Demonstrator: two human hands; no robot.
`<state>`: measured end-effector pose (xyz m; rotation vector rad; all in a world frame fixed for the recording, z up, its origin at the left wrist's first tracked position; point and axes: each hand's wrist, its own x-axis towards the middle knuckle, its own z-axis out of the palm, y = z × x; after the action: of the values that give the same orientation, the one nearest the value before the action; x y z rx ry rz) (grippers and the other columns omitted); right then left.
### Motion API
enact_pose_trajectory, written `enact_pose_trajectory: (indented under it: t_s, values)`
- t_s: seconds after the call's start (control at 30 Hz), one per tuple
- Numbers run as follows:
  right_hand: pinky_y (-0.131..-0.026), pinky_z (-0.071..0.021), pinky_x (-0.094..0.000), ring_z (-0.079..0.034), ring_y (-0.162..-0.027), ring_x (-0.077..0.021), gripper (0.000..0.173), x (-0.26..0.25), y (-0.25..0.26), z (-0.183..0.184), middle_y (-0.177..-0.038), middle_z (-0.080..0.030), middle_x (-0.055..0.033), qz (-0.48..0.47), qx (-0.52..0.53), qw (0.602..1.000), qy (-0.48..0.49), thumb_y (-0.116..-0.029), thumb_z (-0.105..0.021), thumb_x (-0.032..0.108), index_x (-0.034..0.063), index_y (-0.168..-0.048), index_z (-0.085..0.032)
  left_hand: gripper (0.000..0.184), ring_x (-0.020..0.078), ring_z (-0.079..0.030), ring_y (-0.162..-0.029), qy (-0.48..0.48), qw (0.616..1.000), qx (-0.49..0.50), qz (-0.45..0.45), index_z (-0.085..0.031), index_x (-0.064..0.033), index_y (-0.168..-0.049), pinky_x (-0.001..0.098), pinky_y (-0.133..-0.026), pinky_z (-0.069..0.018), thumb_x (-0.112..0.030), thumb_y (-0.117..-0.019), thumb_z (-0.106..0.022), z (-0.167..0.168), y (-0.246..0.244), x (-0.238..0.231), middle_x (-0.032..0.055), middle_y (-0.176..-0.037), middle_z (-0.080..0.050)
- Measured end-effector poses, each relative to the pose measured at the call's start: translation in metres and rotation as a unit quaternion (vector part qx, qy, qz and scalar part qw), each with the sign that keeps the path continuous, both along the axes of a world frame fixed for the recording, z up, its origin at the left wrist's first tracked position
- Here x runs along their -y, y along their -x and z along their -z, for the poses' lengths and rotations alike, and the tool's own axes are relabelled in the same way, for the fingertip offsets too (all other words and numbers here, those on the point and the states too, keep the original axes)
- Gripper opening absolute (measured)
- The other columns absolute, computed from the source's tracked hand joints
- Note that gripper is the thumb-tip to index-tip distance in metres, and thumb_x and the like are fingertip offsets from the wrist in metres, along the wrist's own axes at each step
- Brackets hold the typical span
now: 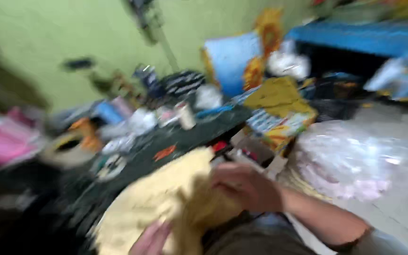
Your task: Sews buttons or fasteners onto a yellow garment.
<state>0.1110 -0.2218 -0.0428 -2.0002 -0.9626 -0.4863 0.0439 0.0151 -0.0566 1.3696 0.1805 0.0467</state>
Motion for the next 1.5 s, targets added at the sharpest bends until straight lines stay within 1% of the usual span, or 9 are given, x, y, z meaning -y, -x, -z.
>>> enact_pose_trajectory:
  t_s: [0.1,0.2,0.27,0.4,0.57,0.7,0.83,1.1,1.5]
  values:
    - [-0.088,-0.0537,-0.0283,-0.064,-0.095,-0.0109,0.021,-0.02,0.008,0.007,-0.096,-0.069,-0.0033,-0.06,-0.023,0.997,0.045,-0.1026,-0.056,0.018,0.0111,-0.106,-0.076,0.023,0.0037,-0.069,-0.072,-0.014,0.998,0.044,-0.047,-0.073,-0.0145,-0.086,0.0254,-0.066,-0.0591,-0.01,-0.0987,-0.054,0.02,-0.003,-0.008,-0.0063,-0.079,-0.072]
    - [-0.086,-0.0499,-0.0298,-0.062,-0.093,-0.011,0.023,-0.044,0.005,0.016,-0.094,-0.066,-0.0017,-0.069,-0.014,0.996,0.046,-0.103,-0.054,0.024,0.0168,-0.108,-0.076,0.018,0.0048,-0.068,-0.07,0.024,0.996,0.044,-0.073,-0.072,-0.0103,-0.087,0.0252,-0.064,-0.0585,-0.005,-0.097,-0.058,0.022,0.001,-0.014,-0.0041,-0.078,-0.071]
    - [-0.082,-0.0495,-0.0284,-0.061,-0.089,-0.0108,0.023,-0.06,0.001,0.023,-0.091,-0.065,-0.0014,-0.069,-0.004,0.997,0.038,-0.1026,-0.055,0.025,0.0183,-0.108,-0.076,0.018,0.005,-0.069,-0.073,0.051,0.994,0.044,-0.087,-0.072,-0.0087,-0.088,0.0254,-0.068,-0.0594,-0.002,-0.0969,-0.058,0.02,0.006,-0.019,-0.0029,-0.079,-0.072]
    - [-0.08,-0.0482,-0.0271,-0.06,-0.085,-0.0117,0.021,-0.082,-0.009,0.025,-0.087,-0.063,-0.0021,-0.096,0.002,0.995,0.017,-0.1023,-0.055,0.023,0.0162,-0.107,-0.075,0.017,0.0052,-0.071,-0.08,0.071,0.99,0.075,-0.094,-0.076,-0.0104,-0.089,0.0261,-0.076,-0.0601,-0.002,-0.0931,-0.062,0.017,0.012,-0.028,-0.002,-0.085,-0.074]
    - [-0.078,-0.0469,-0.0345,-0.059,-0.081,-0.0157,0.024,-0.093,-0.019,0.029,-0.084,-0.061,-0.0025,-0.131,0.02,0.991,0.022,-0.1016,-0.052,0.021,0.0181,-0.108,-0.075,0.012,0.0084,-0.073,-0.078,0.077,0.987,0.069,-0.12,-0.076,-0.0068,-0.092,0.0285,-0.075,-0.0622,-0.004,-0.0938,-0.065,0.019,0.016,-0.03,0.0023,-0.085,-0.075]
    - [-0.084,-0.0455,-0.0383,-0.059,-0.081,-0.0171,0.025,-0.095,-0.019,0.031,-0.083,-0.06,-0.0031,-0.145,0.02,0.989,0.028,-0.1024,-0.05,0.021,0.0192,-0.111,-0.074,0.011,0.0087,-0.074,-0.08,0.101,0.987,0.064,-0.108,-0.076,-0.009,-0.093,0.0288,-0.074,-0.0629,-0.01,-0.0956,-0.066,0.019,0.018,-0.032,0.0023,-0.087,-0.076]
    - [-0.084,-0.0446,-0.0369,-0.059,-0.081,-0.0157,0.026,-0.095,-0.017,0.031,-0.083,-0.06,-0.0016,-0.15,0.013,0.988,0.024,-0.1025,-0.05,0.02,0.0191,-0.111,-0.074,0.01,0.0091,-0.074,-0.082,0.115,0.986,0.069,-0.101,-0.077,-0.0089,-0.094,0.0291,-0.076,-0.0627,-0.013,-0.0952,-0.068,0.017,0.02,-0.032,0.0029,-0.089,-0.076]
    - [-0.084,-0.0443,-0.0332,-0.059,-0.084,-0.0145,0.026,-0.091,-0.016,0.028,-0.085,-0.061,-0.0013,-0.162,0.0,0.987,0.022,-0.1008,-0.051,0.018,0.0186,-0.113,-0.074,0.011,0.0064,-0.073,-0.084,0.073,0.989,0.091,-0.089,-0.077,-0.0106,-0.096,0.0269,-0.078,-0.0616,-0.017,-0.096,-0.068,0.015,0.021,-0.032,0.0,-0.09,-0.076]
    - [-0.08,-0.043,-0.0298,-0.056,-0.079,-0.0117,0.026,-0.093,-0.014,0.026,-0.082,-0.058,-0.0001,-0.169,-0.015,0.985,0.022,-0.1009,-0.051,0.017,0.0177,-0.112,-0.074,0.012,0.0056,-0.072,-0.086,0.066,0.989,0.105,-0.086,-0.077,-0.0109,-0.096,0.0266,-0.081,-0.0601,-0.019,-0.0967,-0.067,0.02,0.023,-0.034,-0.001,-0.091,-0.076]
